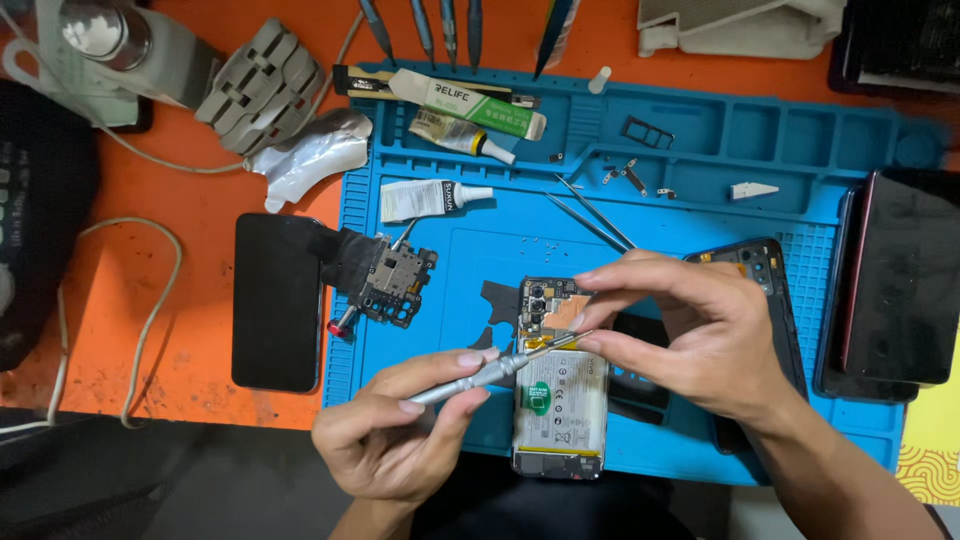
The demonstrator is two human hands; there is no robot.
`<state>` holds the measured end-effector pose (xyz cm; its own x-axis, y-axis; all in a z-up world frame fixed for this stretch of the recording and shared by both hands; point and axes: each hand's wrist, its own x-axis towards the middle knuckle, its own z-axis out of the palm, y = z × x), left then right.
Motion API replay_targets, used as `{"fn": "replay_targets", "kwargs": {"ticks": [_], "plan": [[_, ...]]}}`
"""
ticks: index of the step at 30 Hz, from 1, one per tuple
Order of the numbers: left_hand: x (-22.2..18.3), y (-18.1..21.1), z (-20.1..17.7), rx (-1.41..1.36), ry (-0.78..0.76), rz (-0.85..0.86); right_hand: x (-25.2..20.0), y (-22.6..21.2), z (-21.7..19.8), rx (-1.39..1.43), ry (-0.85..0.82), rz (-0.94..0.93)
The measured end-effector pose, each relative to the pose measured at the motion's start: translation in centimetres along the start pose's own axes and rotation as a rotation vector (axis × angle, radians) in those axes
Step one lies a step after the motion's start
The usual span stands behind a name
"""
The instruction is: The person uses a screwdriver to remove screws from a smartphone's internal frame. They then use tweezers to carefully lift and disconnect a small ribbon cable from the motherboard. Finally, they place the motherboard assembly onto the blue work mat.
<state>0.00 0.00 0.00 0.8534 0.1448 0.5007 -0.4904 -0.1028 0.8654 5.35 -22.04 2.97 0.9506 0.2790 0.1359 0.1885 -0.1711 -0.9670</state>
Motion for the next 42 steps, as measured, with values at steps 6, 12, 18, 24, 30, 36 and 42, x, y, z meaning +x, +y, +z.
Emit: {"fn": "replay_targets", "kwargs": {"ticks": [6, 12, 18, 24, 30, 36, 42], "plan": [[0.2, -0.1, 0.2, -0.042, 0.000, -0.007, 0.5, -0.7, 0.1, -0.139, -0.003, -0.078], [0.9, -0.4, 0.6, -0.028, 0.051, -0.124, 0.8, -0.4, -2.3, -0.571, -0.177, -0.261], [2.9, 1.0, 1.7, 0.076, -0.158, -0.050, -3.1, -4.4, -4.6, -1.246, -0.328, -0.215], [2.6, -0.5, 1.5, 0.186, -0.270, 0.046, -7.4, -4.3, -3.9, -1.259, -0.187, -0.214], [1.9, -0.2, 2.0, 0.070, -0.058, -0.247, -9.8, -1.2, 1.3, -0.846, 0.050, -0.187], [2.0, -1.0, 1.4, 0.084, 0.032, -0.255, -9.4, 0.5, 4.0, -0.885, 0.066, -0.181], [1.9, -1.5, 1.0, 0.096, -0.049, -0.157, -8.4, 1.3, 3.6, -0.879, 0.098, -0.215]]}}
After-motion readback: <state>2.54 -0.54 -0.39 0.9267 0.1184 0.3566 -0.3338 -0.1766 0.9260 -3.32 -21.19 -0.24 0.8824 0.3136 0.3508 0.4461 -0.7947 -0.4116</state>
